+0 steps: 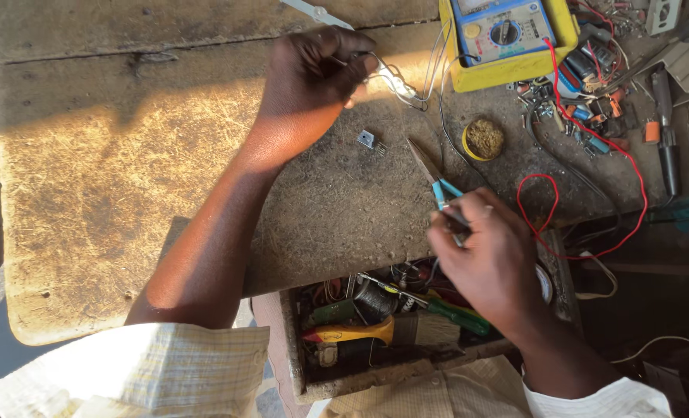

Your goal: The person uses pliers to strip and bend wires on small electronic components. They repeatedly test the components with a multimeter, then continue adjusting the wires. The work is performed on a cluttered wooden workbench with various tools and wires visible.

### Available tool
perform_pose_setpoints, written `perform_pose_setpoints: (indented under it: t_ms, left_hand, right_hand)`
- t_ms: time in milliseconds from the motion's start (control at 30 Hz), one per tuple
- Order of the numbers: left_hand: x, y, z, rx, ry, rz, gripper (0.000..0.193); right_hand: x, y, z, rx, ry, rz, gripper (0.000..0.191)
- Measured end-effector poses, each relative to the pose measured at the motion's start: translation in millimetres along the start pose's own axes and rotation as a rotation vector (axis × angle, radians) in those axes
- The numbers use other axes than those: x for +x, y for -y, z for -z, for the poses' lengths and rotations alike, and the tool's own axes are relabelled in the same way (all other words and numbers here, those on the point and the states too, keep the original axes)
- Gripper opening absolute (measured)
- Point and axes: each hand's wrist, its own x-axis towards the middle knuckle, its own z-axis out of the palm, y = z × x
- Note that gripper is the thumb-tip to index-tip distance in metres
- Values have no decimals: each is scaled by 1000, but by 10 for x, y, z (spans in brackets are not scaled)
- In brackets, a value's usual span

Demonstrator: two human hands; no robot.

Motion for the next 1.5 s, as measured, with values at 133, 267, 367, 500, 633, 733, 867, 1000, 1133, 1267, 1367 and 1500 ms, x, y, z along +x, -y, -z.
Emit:
perform_pose_setpoints:
  t_ms: [133, 267, 367, 500, 633, 733, 867, 1000, 1133, 1267, 1367, 1500]
  left_hand:
    - [-8, -59, 23, -37, 91, 47, 11]
    - [11, -94, 12, -34, 119, 170, 12]
    - [4, -85, 8, -54, 125, 180, 11]
    - [-24, -56, -3, -66, 132, 112, 12]
    - [-15, -48, 3, -58, 154, 104, 15]
    - [-15, -85, 13, -146, 189, 163, 17]
    - [11, -196, -1, -374, 357, 242, 23]
    - [8, -315, -63, -594, 409, 261, 30]
    - [-40, -351, -48, -670, 467, 245, 24]
    - [-52, -347, -116, -576, 510, 304, 18]
    - [-46, -366, -203, -517, 603, 411, 16]
    - [-47, -383, -193, -361, 801, 356, 15]
  right_hand:
    - [3, -72, 206, 350, 64, -219, 11]
    - [3, -124, 268, 308, 48, -11, 11]
    - [-59, -154, 287, 430, 17, 46, 8]
    - [-64, -230, 419, 812, -190, -119, 14]
    - [-10, -296, 556, 921, -372, -67, 12]
    - [0, -310, 562, 836, -319, -13, 9]
    - [-85, -232, 351, 480, -195, 79, 5]
    - [-138, -172, 123, 384, -118, 111, 10]
    - [-213, -206, 34, 483, -5, 12, 9]
    - [-284, -274, 87, 518, -48, 36, 8]
    - [-361, -367, 260, 458, -119, -43, 4]
    - [-388, -689, 581, 443, -207, -139, 5]
